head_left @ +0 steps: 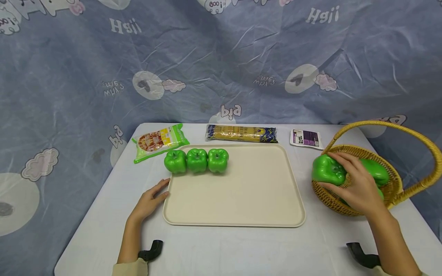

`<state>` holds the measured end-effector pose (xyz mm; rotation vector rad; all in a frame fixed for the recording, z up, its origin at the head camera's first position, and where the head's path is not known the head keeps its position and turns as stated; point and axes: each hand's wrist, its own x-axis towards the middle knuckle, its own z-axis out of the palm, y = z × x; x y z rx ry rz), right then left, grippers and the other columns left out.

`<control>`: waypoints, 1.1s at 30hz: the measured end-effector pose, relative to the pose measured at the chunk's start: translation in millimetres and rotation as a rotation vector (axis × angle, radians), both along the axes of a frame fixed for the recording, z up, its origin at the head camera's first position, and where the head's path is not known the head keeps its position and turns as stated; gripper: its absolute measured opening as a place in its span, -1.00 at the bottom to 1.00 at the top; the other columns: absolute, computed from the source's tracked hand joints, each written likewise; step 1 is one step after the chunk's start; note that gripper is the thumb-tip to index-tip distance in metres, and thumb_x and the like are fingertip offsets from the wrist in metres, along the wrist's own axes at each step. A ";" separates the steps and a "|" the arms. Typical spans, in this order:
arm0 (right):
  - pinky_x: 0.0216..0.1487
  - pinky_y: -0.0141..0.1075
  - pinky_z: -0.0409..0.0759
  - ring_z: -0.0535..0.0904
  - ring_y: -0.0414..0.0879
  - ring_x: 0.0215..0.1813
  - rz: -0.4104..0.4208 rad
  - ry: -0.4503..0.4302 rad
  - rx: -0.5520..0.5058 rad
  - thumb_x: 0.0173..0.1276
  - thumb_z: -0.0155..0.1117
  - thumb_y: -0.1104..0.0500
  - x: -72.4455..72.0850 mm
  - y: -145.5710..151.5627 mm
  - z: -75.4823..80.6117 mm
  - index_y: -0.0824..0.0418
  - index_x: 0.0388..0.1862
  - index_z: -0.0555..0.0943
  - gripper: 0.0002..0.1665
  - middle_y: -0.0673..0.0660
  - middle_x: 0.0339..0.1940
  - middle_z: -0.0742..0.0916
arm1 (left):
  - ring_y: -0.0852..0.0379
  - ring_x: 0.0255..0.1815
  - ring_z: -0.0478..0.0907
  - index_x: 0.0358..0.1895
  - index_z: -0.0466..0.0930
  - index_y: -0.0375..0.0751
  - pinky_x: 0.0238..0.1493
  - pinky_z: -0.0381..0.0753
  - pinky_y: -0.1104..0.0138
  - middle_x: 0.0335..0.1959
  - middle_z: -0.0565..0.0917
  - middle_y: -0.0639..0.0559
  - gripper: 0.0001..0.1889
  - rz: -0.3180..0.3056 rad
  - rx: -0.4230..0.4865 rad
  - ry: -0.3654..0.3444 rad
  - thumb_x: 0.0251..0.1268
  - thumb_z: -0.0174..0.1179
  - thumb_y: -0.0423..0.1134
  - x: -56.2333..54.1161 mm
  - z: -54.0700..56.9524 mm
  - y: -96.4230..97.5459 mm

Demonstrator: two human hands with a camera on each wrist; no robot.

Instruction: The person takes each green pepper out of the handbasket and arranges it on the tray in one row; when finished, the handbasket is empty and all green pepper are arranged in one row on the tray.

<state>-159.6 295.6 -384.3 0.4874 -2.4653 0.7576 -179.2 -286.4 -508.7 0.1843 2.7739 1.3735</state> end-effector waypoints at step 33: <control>0.13 0.03 0.40 0.39 0.13 0.16 0.338 -0.286 0.109 -0.13 0.58 0.06 -77.6 -138.7 -35.5 0.27 0.26 0.37 -0.05 0.21 0.21 0.44 | -0.04 0.42 0.04 0.32 0.33 0.09 0.33 -0.02 -0.08 0.38 0.22 -0.05 -0.46 0.006 0.014 -0.011 0.27 0.13 0.03 -0.2 -0.4 -0.9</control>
